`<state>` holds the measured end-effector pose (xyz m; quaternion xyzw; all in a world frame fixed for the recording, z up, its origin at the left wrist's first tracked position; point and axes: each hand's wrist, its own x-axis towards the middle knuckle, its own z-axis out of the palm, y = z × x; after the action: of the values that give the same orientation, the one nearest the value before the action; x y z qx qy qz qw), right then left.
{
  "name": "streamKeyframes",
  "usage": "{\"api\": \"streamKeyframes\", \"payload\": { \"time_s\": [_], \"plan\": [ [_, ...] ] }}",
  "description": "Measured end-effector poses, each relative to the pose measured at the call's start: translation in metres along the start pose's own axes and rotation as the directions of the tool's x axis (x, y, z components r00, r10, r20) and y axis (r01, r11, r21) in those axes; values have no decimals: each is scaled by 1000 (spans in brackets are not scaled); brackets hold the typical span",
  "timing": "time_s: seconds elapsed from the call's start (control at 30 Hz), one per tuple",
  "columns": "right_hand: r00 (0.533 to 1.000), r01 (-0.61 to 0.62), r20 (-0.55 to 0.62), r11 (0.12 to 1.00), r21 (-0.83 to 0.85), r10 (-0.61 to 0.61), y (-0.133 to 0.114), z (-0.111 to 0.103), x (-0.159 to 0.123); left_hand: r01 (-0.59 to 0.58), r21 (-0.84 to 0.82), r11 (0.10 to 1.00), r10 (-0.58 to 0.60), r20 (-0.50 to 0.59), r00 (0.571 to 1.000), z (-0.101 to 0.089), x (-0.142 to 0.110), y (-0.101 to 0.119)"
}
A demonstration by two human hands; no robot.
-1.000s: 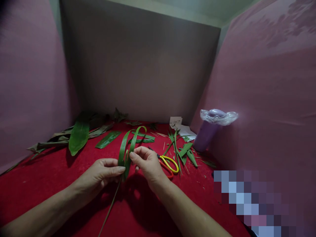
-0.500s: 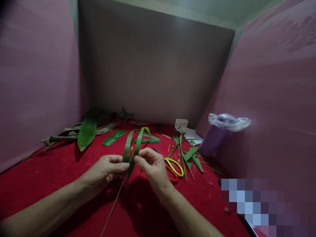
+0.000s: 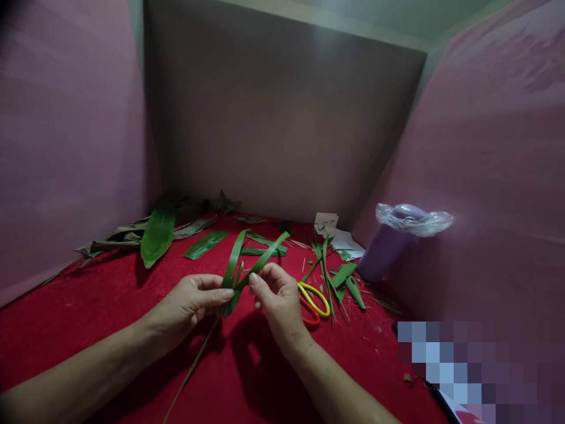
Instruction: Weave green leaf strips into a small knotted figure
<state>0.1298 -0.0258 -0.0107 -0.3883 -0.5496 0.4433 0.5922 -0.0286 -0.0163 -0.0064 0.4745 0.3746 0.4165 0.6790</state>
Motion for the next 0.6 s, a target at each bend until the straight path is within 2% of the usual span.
{"api": "streamKeyframes", "payload": {
  "time_s": [0.07,0.13,0.2,0.27,0.33,0.4,0.6],
  "plan": [
    [999,27,-40,996,-80,-31,1,-1,1,6,10,1000,-6,-20,1000,0,0,0],
    [980,152,-94,961,-230,-178,1,-3,2,13,9,1000,-12,-25,1000,-1,0,0],
    [916,335,-65,842,-422,-397,-1,-6,2,14,0,1000,-14,-9,1000,-1,0,-1],
    [839,481,71,675,-560,-539,-3,-9,2,10,-12,1000,-10,12,1000,-1,1,-1],
    [795,552,195,554,-623,-574,-6,-10,1,7,-24,1000,-6,30,1000,0,0,-1],
    [784,566,252,487,-665,-568,-6,-11,1,4,-35,999,-3,40,999,0,-1,0],
    [767,547,265,380,-746,-584,-1,-13,5,12,-67,998,-10,31,999,2,-2,4]
  ]
}}
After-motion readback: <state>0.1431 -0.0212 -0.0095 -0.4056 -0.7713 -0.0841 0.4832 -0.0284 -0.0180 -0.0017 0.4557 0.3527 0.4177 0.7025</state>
